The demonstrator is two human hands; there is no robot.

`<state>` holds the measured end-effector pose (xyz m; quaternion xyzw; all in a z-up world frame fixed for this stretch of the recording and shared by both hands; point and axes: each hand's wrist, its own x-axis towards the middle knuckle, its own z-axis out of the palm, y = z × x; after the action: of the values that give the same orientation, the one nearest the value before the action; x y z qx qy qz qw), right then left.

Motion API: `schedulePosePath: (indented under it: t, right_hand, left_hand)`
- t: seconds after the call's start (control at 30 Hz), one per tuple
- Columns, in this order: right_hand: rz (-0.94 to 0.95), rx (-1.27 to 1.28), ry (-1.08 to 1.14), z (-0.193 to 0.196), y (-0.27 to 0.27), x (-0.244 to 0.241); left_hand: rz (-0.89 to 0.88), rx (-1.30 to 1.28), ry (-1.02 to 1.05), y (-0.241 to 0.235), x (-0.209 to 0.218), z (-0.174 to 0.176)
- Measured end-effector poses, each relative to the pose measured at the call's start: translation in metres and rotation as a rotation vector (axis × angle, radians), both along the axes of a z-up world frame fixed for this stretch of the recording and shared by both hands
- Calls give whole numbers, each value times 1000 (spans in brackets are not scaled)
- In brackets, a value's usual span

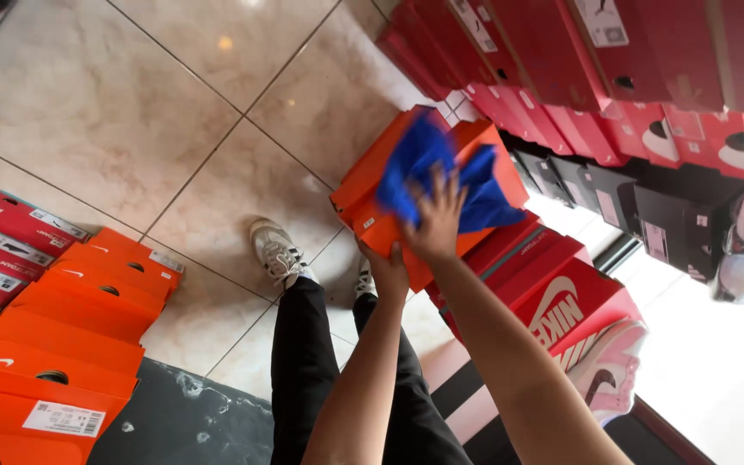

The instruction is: Wiping shoeboxes with a cloth and organizing them into stacks

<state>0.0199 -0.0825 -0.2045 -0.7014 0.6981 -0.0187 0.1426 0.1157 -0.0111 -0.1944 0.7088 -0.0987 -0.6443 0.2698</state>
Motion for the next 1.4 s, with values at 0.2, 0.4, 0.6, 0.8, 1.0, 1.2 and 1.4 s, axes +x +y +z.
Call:
schedulePosePath:
  t: [0.2,0.4,0.6,0.8,1.0,1.2,1.4]
  right_hand:
    - [357,-93,87,-3,-58,-75]
    - [265,770,785,-38,-122,-7]
    - [697,953,166,-9,-54,81]
    - [634,204,-75,11,-113,-49]
    - [-355,-105,-78,-17,-83,-129]
    - [-836,657,-395,24,-134,-189]
    - [-1225,239,-130,-13,-55,-214]
  left_hand:
    - [44,-27,-82,9,-13,-4]
    - [149,-1,-76,18,-32,-12]
    - [190,100,-41,51,-65,-47]
    - [217,26,-105,14,-30,-1]
    - [213,69,-126,7,-38,7]
    - [187,74,-199,28,-50,-22]
    - [240,30,-166,26,-52,-19]
